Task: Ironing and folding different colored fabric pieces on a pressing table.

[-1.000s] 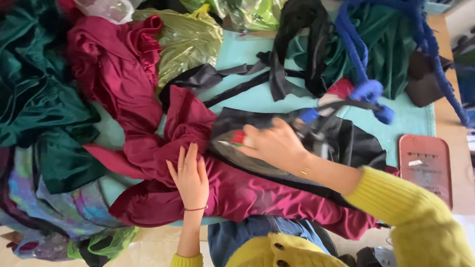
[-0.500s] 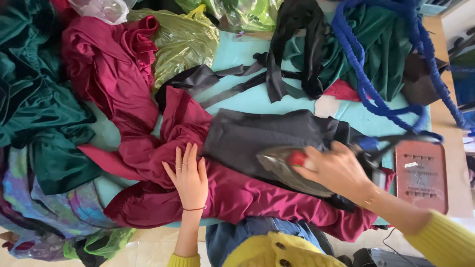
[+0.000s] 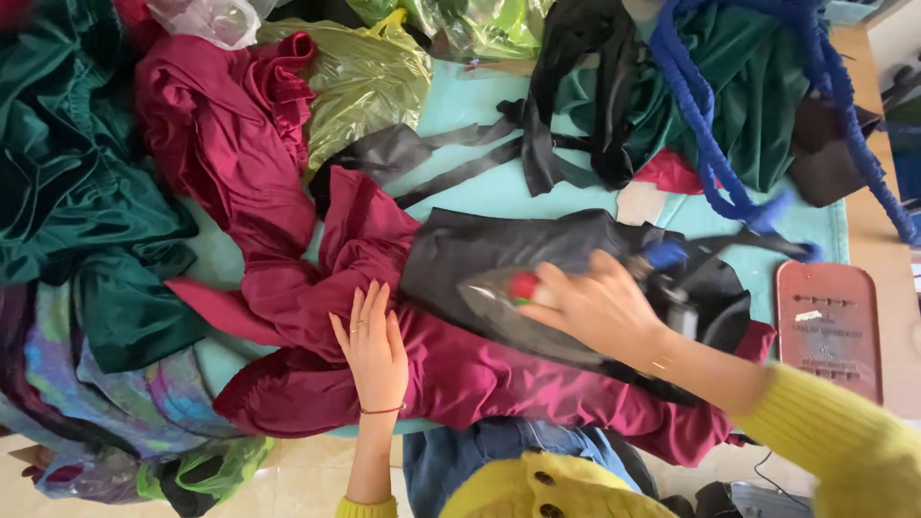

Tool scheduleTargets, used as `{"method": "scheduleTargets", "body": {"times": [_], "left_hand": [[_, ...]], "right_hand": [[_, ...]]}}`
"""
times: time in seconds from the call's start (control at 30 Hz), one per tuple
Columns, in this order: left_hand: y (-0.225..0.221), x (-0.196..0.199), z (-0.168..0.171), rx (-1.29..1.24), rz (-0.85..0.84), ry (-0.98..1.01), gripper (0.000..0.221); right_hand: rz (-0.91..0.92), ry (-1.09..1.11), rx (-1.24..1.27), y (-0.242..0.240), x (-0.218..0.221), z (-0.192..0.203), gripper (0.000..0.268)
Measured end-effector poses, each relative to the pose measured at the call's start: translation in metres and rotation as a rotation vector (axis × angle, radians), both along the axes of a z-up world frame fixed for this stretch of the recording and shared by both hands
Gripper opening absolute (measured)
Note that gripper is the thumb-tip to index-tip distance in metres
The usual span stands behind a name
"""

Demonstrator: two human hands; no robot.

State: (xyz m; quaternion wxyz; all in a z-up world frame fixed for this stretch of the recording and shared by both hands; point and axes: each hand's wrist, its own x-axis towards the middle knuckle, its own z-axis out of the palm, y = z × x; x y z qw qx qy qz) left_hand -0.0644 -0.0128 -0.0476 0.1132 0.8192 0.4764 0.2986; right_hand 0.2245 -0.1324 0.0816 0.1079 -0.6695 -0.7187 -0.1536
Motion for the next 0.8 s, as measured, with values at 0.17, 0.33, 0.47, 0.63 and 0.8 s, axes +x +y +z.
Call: {"method": "scheduleTargets", "body": {"times": [0.17, 0.33, 0.47, 0.63, 0.8], "left_hand": [[0.001, -0.002, -0.007, -0.033, 0.011, -0.046, 0.041], [0.003, -0.001, -0.008, -0.021, 0.018, -0.024, 0.042], [0.002, 0.0, -0.011, 0.002, 0.042, 0.038, 0.04], [-0.004, 0.018, -0.008, 0.109, 0.09, 0.149, 0.04], [-0.026, 0.06, 0.003, 0.198, -0.144, 0.225, 0.05]], "right_hand": [[0.037, 0.024, 0.073, 0.076, -0.039, -0.023, 0.043], [0.034, 0.025, 0.036, 0.08, -0.043, -0.03, 0.044], [0.018, 0.043, -0.075, 0.037, -0.02, -0.015, 0.043], [-0.023, -0.008, -0.111, -0.032, 0.02, -0.006, 0.044], [-0.143, 0.059, -0.206, -0.105, 0.066, -0.011, 0.054]]}}
